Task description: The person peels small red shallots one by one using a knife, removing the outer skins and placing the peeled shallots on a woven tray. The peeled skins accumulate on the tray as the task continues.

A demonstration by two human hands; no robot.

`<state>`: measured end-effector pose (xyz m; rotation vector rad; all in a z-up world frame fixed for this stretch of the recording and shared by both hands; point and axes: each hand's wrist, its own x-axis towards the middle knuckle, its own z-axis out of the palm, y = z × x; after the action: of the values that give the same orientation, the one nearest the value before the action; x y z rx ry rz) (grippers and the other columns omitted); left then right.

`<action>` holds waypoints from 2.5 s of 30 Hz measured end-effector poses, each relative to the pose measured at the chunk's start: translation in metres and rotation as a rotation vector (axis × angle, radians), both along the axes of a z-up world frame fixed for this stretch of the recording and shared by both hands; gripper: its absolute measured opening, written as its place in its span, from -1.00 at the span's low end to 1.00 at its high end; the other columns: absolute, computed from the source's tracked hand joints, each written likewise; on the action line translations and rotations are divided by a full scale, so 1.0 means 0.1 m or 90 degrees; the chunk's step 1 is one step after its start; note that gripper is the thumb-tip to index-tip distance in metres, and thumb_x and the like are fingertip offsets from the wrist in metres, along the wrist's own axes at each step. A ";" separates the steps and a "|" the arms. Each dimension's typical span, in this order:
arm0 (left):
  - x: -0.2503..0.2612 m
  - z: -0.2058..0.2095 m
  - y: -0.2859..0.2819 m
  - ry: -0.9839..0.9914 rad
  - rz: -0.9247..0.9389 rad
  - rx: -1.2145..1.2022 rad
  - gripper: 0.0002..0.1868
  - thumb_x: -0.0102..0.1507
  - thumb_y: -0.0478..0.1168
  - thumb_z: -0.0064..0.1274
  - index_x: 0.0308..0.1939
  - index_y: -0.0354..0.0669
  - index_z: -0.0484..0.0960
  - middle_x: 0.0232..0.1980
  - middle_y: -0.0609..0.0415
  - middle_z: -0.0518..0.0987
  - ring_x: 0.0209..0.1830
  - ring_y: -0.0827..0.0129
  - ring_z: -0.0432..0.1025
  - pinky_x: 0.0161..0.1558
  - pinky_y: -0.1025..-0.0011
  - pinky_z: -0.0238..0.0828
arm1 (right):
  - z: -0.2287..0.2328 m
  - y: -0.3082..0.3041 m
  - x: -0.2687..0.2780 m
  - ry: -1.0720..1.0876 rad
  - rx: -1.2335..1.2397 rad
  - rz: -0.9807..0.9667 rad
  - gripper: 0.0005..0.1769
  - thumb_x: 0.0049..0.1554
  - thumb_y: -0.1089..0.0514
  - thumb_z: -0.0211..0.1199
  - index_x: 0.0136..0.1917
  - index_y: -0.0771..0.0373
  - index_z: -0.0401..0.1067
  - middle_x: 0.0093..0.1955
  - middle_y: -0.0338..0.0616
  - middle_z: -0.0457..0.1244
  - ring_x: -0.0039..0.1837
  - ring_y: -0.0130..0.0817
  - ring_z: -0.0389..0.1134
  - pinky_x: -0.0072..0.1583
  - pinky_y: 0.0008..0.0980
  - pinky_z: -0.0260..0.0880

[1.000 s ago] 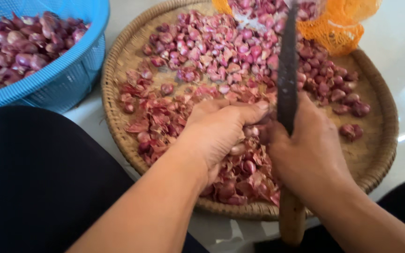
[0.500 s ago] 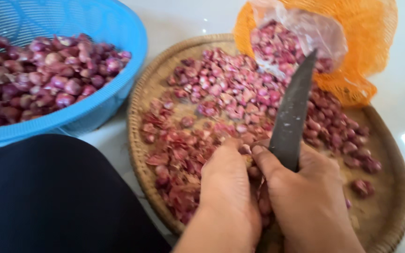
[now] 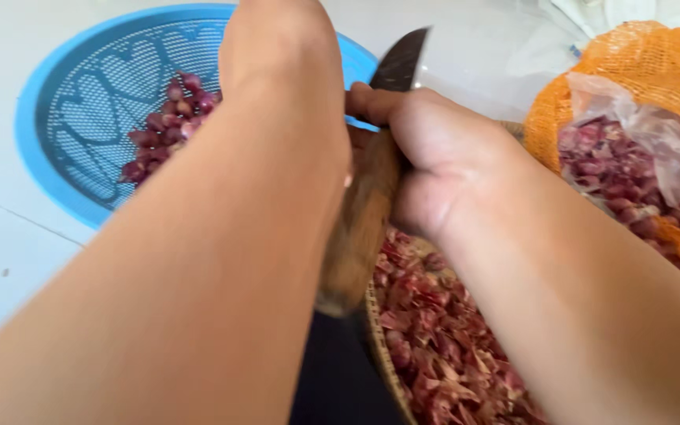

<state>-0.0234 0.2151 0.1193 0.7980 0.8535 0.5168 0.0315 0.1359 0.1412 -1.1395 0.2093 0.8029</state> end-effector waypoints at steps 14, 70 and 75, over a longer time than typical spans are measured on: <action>-0.03 -0.33 -1.48 0.261 -0.473 0.396 -0.70 0.17 -0.12 0.10 -0.18 -0.29 0.71 -0.04 -0.32 0.65 0.01 -0.04 0.60 0.06 0.20 0.56 | -0.67 -2.57 -0.42 0.119 -0.183 -0.118 -0.72 0.26 -0.01 0.14 0.16 0.14 0.42 -0.13 -0.21 0.35 -0.28 -0.44 0.38 -0.22 -0.45 0.41; -0.07 -0.86 -1.87 -0.059 -1.359 0.945 -0.62 0.06 -0.13 0.32 -0.02 -0.01 0.79 -0.04 0.11 0.78 -0.06 0.32 0.66 0.03 0.28 0.60 | -1.11 -3.13 -1.17 0.042 -0.397 0.089 -0.65 0.08 0.35 0.25 0.15 0.43 0.54 0.02 0.28 0.43 -0.05 -0.03 0.43 -0.12 -0.18 0.47; 0.39 -0.75 -1.92 0.042 -0.904 1.071 -0.64 0.16 -0.30 0.16 0.05 -0.03 0.70 0.05 -0.09 0.67 -0.01 0.14 0.60 0.09 0.24 0.55 | -0.94 -3.33 -1.01 -0.160 -0.371 -0.215 -0.58 0.14 0.39 0.12 0.27 0.24 0.43 0.29 -0.13 0.36 0.24 -0.39 0.38 0.17 -0.47 0.38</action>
<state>0.0153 0.0227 0.0444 2.6054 -0.4844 -0.2490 -0.0699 -0.1969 0.0468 -1.6836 0.4295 0.2909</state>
